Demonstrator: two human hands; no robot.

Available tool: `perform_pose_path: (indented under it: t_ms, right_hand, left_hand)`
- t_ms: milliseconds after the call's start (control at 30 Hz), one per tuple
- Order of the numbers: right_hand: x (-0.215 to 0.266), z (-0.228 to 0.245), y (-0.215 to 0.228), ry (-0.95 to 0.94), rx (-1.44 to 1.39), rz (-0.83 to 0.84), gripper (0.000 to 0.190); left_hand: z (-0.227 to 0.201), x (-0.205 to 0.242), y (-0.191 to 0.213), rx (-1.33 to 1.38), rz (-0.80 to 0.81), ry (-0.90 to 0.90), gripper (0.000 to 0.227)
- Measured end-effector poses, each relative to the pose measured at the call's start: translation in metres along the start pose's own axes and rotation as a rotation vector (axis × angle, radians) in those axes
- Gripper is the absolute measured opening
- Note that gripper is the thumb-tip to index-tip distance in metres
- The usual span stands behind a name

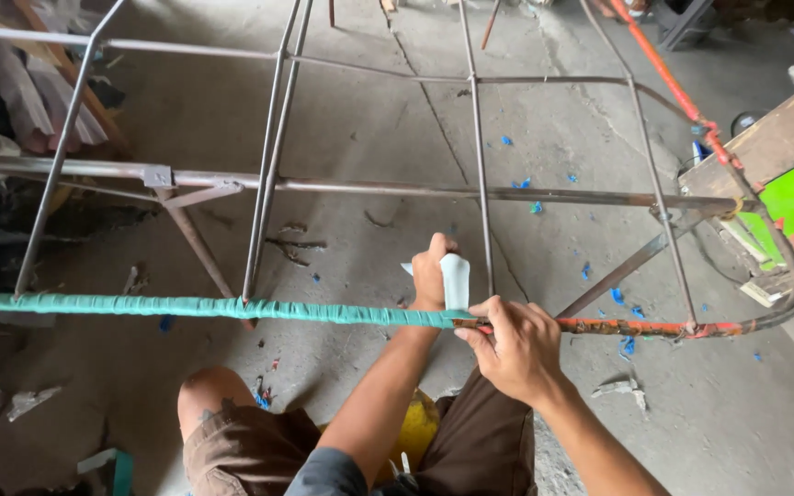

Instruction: Wrapping a teal fabric strip around a metal furniture frame to prepare it for upholstery.

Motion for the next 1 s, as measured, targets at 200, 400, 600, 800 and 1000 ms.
perform_pose_path:
  t_ms: [200, 400, 600, 800, 1000]
  right_hand:
    - [-0.001, 0.006, 0.006, -0.012, 0.011, -0.019, 0.032]
    - [0.000, 0.009, 0.011, 0.032, -0.022, -0.060, 0.013]
    - [0.006, 0.012, 0.010, 0.045, 0.002, -0.089, 0.014]
    - [0.010, 0.006, 0.008, 0.051, 0.055, -0.100, 0.017]
    - [0.012, 0.007, 0.006, 0.027, 0.028, -0.080, 0.018]
  left_hand:
    - [-0.018, 0.013, 0.020, 0.383, -0.086, -0.077, 0.008]
    - [-0.079, 0.085, 0.118, -0.110, 0.032, 0.041, 0.044]
    - [-0.153, 0.091, 0.171, -0.114, 0.008, 0.011, 0.036]
    - [-0.130, 0.067, 0.116, 0.249, 0.493, 0.585, 0.033]
    - [-0.159, 0.099, 0.138, 0.912, 0.052, 0.765, 0.035]
Point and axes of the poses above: each hand's wrist, its own x-axis away from the middle knuckle, its own y-axis out of the back of the hand, z = x × y, the point moved 6 cm from there along -x, towards the middle knuckle, and after that the axes turned 4 degrees about -x, right-handed, at the moved point
